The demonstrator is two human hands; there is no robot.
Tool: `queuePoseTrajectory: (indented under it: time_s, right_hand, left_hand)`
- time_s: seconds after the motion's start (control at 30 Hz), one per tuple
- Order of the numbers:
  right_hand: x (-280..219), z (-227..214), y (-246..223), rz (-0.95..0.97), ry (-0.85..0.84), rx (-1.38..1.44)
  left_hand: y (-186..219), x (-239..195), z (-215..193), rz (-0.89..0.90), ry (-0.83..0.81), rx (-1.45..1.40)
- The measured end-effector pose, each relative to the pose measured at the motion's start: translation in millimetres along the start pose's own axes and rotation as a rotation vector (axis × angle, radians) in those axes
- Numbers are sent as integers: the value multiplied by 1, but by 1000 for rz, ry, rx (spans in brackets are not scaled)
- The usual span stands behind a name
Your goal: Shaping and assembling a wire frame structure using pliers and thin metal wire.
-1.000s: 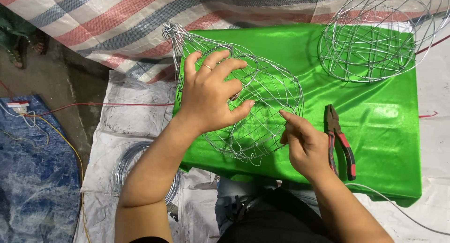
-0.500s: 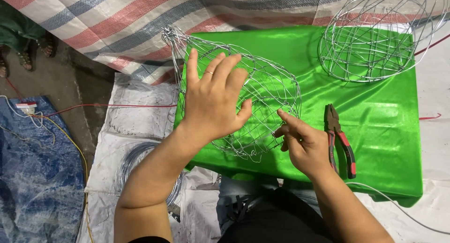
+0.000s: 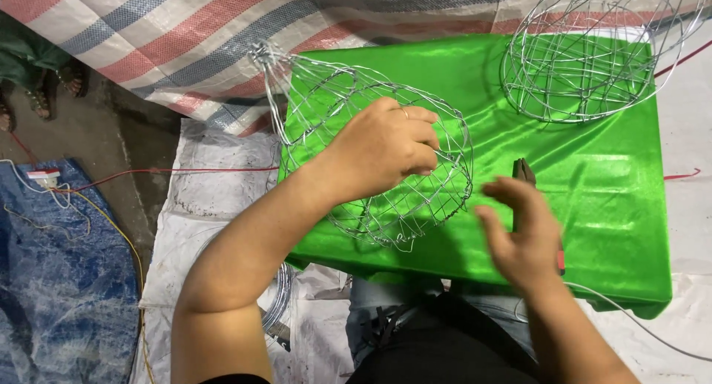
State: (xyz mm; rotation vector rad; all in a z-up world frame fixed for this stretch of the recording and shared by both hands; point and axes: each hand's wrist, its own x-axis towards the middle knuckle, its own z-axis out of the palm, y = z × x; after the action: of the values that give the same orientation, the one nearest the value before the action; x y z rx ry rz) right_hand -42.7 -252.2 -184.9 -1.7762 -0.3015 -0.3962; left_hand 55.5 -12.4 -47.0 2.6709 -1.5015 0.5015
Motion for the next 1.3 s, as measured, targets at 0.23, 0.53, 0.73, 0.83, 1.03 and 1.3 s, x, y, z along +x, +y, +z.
queuePoseTrajectory:
  time_s: [0.23,0.53,0.73,0.83,1.03,1.3]
  right_hand:
    - [-18,-60,42,404,-274,-938]
    - [-25,-65,60,727,-232,-549]
    - [-68,-70,53,704,-200,580]
    - [-57,-47,10,564,-717,1038]
    - [-51,-31,-16,707,-762,678]
    - [-32,-9,-42,548,-584,-183]
  left_hand:
    - [4,0,-11,-45,-8,-134]
    - [19,-7,-20,-69,59,-57]
    - [28,-15,-26,-79,72,-28]
    - [30,-17,-28,-94,78,-32]
    - [34,-23,-32,-102,98,-40]
    - [38,-23,-29,-82,105,0]
